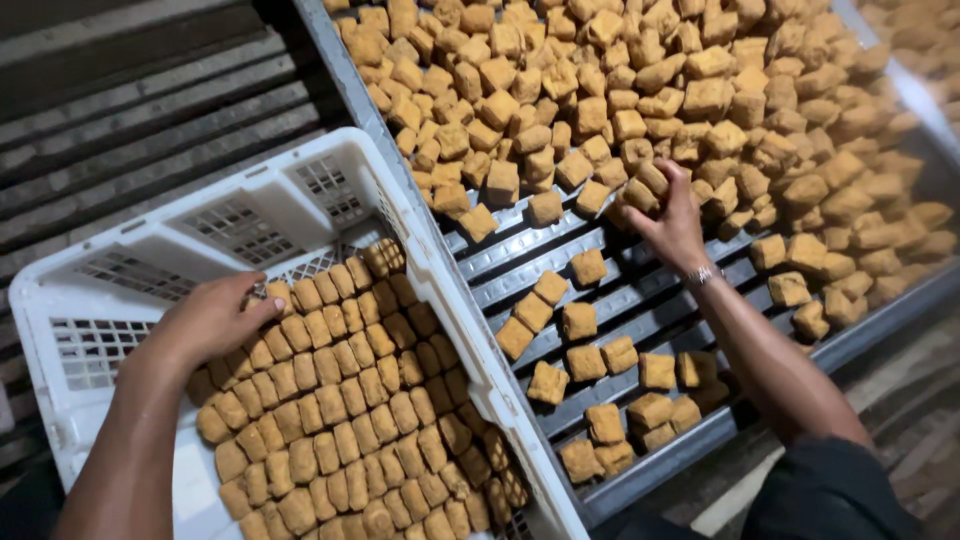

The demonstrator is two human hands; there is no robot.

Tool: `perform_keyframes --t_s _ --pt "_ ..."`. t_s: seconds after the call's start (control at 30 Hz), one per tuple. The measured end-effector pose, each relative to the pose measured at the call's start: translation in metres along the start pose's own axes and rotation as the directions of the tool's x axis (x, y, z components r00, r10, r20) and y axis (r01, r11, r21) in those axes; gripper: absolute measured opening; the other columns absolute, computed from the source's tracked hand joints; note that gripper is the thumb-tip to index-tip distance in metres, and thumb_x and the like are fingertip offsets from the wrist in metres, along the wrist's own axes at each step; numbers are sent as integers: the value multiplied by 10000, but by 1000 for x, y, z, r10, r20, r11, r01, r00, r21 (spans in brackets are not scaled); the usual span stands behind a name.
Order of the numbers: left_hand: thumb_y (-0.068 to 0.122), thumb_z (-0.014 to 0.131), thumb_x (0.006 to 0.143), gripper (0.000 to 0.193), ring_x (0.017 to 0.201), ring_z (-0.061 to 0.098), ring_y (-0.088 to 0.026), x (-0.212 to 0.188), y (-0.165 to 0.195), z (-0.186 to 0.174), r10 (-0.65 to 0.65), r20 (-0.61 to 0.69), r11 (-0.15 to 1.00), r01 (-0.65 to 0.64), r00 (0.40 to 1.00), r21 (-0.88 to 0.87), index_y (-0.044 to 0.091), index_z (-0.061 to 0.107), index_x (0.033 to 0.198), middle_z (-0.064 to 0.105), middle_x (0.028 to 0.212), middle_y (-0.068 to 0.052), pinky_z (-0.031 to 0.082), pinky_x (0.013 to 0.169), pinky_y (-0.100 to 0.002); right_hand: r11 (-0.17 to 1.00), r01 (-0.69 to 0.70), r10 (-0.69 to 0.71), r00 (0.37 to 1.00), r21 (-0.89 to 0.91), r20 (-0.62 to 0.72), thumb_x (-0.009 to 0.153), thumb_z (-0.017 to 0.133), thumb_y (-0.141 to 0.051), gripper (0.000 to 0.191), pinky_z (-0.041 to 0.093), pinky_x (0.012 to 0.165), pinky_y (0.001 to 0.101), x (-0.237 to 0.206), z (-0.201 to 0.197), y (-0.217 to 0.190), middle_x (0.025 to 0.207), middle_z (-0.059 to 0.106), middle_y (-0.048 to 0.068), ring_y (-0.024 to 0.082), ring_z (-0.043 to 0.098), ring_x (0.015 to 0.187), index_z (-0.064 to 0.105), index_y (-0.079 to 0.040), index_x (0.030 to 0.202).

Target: The person picks up brown cube-shaped food pieces from a metal slatted rack and places them one at a time into a white plastic basket, arranging them in neat rows. The basket gradually fills with orderly rows of the pieces as the person continues transferring them from the rack.

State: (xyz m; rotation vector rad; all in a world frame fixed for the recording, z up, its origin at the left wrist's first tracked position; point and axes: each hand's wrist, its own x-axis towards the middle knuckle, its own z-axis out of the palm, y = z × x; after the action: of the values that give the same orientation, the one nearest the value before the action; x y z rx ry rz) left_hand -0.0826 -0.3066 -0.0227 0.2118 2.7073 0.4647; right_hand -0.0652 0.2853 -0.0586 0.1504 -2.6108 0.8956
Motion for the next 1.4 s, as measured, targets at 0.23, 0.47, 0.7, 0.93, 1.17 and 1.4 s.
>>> perform_keyframes --t_s 0.23,0.47,0.7,0.93,1.17,1.4 --pt "482 618 920 677 1271 627 -387 3 3 2 -122 70 992 120 990 29 92 552 1469 642 1384 -219 499 1060 -500 989 -34 15 992 -143 -128 829 868 -149 791 541 1014 464 -12 -4 7 1364 613 243 383 640 1225 415 -71 1473" --pt "517 606 925 671 1266 635 -390 1 2 2 -47 66 998 44 997 49 89 582 1441 660 1369 -218 512 1059 -487 999 -39 33 982 -26 -187 898 904 -132 789 545 1067 448 -14 -12 12 1417 611 214 338 661 1270 390 -74 1494" --pt "550 584 932 716 1305 598 -378 2 0 4 -74 83 993 66 994 95 88 535 1475 616 1415 -215 480 1089 -490 997 19 -37 970 -75 -240 915 824 -37 726 537 1092 444 -20 -26 26 1421 571 214 352 631 1294 384 -79 1491" --pt "548 566 945 699 1311 601 -360 -1 11 -1 -109 110 988 96 988 117 108 523 1486 607 1438 -190 467 1110 -494 995 23 -13 995 -95 103 814 813 -59 672 554 1116 433 -19 -25 27 1388 558 171 329 617 1293 468 -133 1386" --pt "539 581 946 698 1307 596 -373 -1 8 1 -110 112 990 99 988 99 110 517 1491 593 1440 -201 466 1095 -499 908 340 -255 913 -247 319 763 905 -81 768 532 947 489 -5 -10 11 1262 551 237 406 586 1125 490 -93 1409" --pt "482 617 928 647 1255 635 -383 -3 10 -4 -88 67 995 85 994 52 106 567 1452 648 1379 -209 509 1052 -488 934 358 -357 931 -8 -69 900 869 -110 755 541 974 487 18 4 -13 1299 549 204 375 622 1162 355 -142 1452"
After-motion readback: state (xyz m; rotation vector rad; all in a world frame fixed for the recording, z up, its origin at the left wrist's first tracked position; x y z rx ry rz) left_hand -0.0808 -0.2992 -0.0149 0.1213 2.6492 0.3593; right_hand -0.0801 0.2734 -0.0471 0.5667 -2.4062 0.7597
